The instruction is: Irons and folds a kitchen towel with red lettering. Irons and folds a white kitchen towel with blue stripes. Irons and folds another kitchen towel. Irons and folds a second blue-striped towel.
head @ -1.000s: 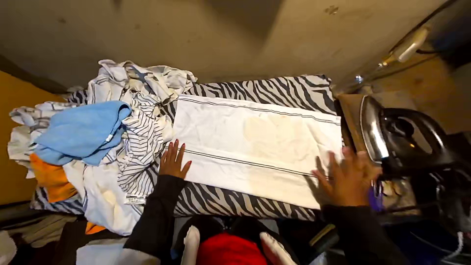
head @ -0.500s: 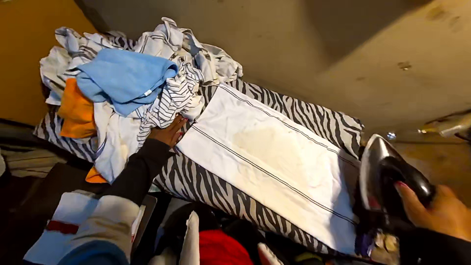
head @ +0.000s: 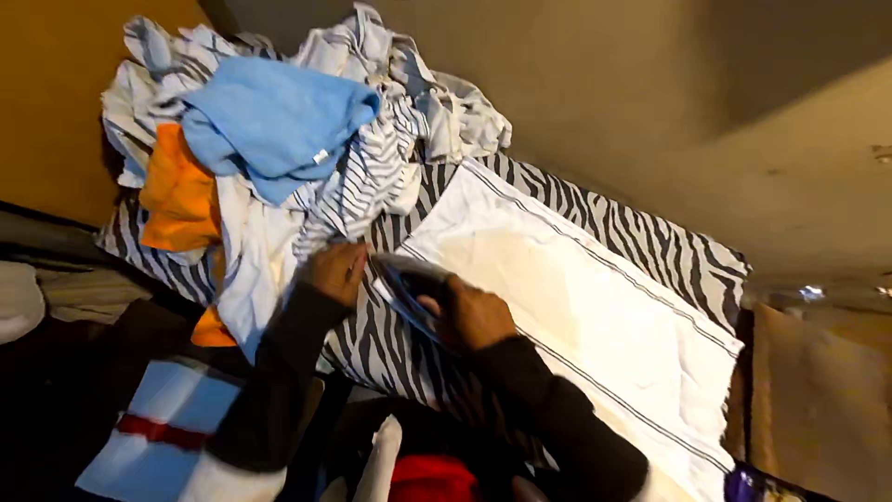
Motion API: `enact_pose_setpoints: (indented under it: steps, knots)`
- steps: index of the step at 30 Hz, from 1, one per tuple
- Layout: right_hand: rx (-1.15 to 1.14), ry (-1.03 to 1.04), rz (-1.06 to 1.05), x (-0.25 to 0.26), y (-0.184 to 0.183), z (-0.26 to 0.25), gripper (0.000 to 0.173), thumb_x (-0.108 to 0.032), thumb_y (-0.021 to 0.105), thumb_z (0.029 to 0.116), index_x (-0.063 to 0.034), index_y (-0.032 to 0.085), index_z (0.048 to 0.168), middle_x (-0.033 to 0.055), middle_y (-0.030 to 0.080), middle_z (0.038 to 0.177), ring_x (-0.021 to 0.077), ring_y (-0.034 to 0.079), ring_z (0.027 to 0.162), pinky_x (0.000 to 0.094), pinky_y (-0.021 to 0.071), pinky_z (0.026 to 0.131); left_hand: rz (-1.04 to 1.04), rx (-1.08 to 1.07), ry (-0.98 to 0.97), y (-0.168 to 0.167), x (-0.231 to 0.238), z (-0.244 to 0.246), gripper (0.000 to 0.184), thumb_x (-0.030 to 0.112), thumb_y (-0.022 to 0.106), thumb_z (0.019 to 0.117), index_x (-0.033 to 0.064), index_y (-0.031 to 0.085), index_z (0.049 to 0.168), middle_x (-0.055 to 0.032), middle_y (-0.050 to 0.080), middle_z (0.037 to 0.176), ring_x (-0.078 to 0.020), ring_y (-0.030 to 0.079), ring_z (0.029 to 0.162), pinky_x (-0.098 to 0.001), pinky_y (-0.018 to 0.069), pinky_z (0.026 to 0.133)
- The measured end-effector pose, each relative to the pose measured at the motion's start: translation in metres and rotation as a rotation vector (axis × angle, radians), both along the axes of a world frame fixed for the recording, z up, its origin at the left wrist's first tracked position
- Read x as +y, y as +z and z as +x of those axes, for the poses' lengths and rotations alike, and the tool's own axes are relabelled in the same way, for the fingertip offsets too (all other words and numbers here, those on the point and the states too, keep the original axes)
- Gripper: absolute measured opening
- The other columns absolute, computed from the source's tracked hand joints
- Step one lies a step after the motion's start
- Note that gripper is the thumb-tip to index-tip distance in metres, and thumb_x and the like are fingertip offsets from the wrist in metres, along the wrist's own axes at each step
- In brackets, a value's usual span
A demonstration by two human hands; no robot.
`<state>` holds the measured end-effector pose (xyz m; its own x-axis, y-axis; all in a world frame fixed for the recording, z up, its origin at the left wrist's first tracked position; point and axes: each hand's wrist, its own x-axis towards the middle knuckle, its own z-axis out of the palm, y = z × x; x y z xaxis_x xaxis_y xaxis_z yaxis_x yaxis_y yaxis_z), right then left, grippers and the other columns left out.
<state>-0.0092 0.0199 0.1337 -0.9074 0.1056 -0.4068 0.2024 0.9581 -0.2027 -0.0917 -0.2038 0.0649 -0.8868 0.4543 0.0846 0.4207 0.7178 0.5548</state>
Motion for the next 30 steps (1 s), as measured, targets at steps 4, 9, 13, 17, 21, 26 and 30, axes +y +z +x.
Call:
enact_pose_setpoints:
  steps: [4, 9, 13, 17, 21, 26, 30]
  knots:
    - [0.009, -0.074, 0.043, -0.003, -0.003, -0.017, 0.061, -0.059, 0.052, 0.1028, -0.0024, 0.065, 0.121, 0.0249, 0.073, 0.095, 0.0477, 0.072, 0.094, 0.0641, 0.0557, 0.077, 0.198, -0.085, 0.198, -0.008, 0.000, 0.046, 0.022, 0.010, 0.058, 0.0995, -0.0026, 0.072, 0.111, -0.0171, 0.073, 0.083, -0.0302, 0.071, 0.070, -0.0526, 0.0580, 0.068]
    - [-0.020, -0.066, 0.090, 0.004, 0.004, -0.006, 0.063, -0.059, 0.051, 0.1030, -0.0008, 0.065, 0.120, 0.0250, 0.073, 0.097, 0.0474, 0.072, 0.097, 0.0634, 0.0551, 0.079, 0.223, -0.149, 0.244, -0.013, 0.012, 0.046, 0.024, 0.011, 0.059, 0.0987, -0.0012, 0.071, 0.115, -0.0150, 0.070, 0.075, -0.0302, 0.067, 0.064, -0.0527, 0.0540, 0.064]
    - [-0.048, -0.189, 0.088, 0.008, 0.000, -0.010, 0.060, -0.059, 0.055, 0.1016, -0.0037, 0.062, 0.122, 0.0233, 0.072, 0.097, 0.0457, 0.071, 0.097, 0.0630, 0.0552, 0.080, 0.223, -0.077, 0.222, -0.008, -0.005, 0.051, 0.022, 0.011, 0.058, 0.0998, 0.0000, 0.071, 0.114, -0.0156, 0.073, 0.083, -0.0292, 0.070, 0.069, -0.0517, 0.0569, 0.066]
    - [-0.065, -0.013, 0.030, -0.008, 0.003, 0.014, 0.065, -0.060, 0.050, 0.1028, 0.0009, 0.065, 0.121, 0.0256, 0.073, 0.097, 0.0471, 0.072, 0.097, 0.0637, 0.0555, 0.080, 0.278, -0.031, 0.327, 0.001, -0.029, 0.068, 0.027, 0.015, 0.056, 0.1000, -0.0013, 0.072, 0.114, -0.0156, 0.075, 0.089, -0.0255, 0.073, 0.074, -0.0448, 0.0601, 0.070]
    - [-0.086, 0.003, 0.001, -0.022, 0.003, -0.001, 0.060, -0.057, 0.052, 0.1035, -0.0013, 0.065, 0.120, 0.0231, 0.073, 0.097, 0.0443, 0.072, 0.098, 0.0613, 0.0555, 0.082, 0.324, 0.065, 0.361, 0.009, -0.025, 0.082, 0.028, 0.014, 0.055, 0.0983, -0.0025, 0.073, 0.110, -0.0148, 0.075, 0.085, -0.0200, 0.072, 0.072, -0.0358, 0.0586, 0.068]
    - [-0.116, 0.022, -0.059, -0.022, 0.000, 0.021, 0.060, -0.055, 0.051, 0.1048, -0.0014, 0.060, 0.129, 0.0254, 0.072, 0.103, 0.0467, 0.071, 0.101, 0.0634, 0.0549, 0.083, 0.320, 0.192, 0.271, 0.031, 0.000, 0.085, 0.027, 0.015, 0.056, 0.0981, 0.0005, 0.073, 0.112, -0.0121, 0.075, 0.087, -0.0170, 0.070, 0.076, -0.0319, 0.0567, 0.070]
    - [0.009, -0.201, 0.014, 0.036, -0.006, 0.109, 0.058, -0.050, 0.061, 0.1006, 0.0025, 0.065, 0.125, 0.0278, 0.073, 0.094, 0.0503, 0.073, 0.087, 0.0678, 0.0558, 0.073, 0.268, 0.255, 0.208, 0.024, 0.016, 0.067, 0.030, 0.011, 0.056, 0.0972, -0.0033, 0.070, 0.120, -0.0215, 0.073, 0.113, -0.0324, 0.072, 0.102, -0.0447, 0.0580, 0.087]
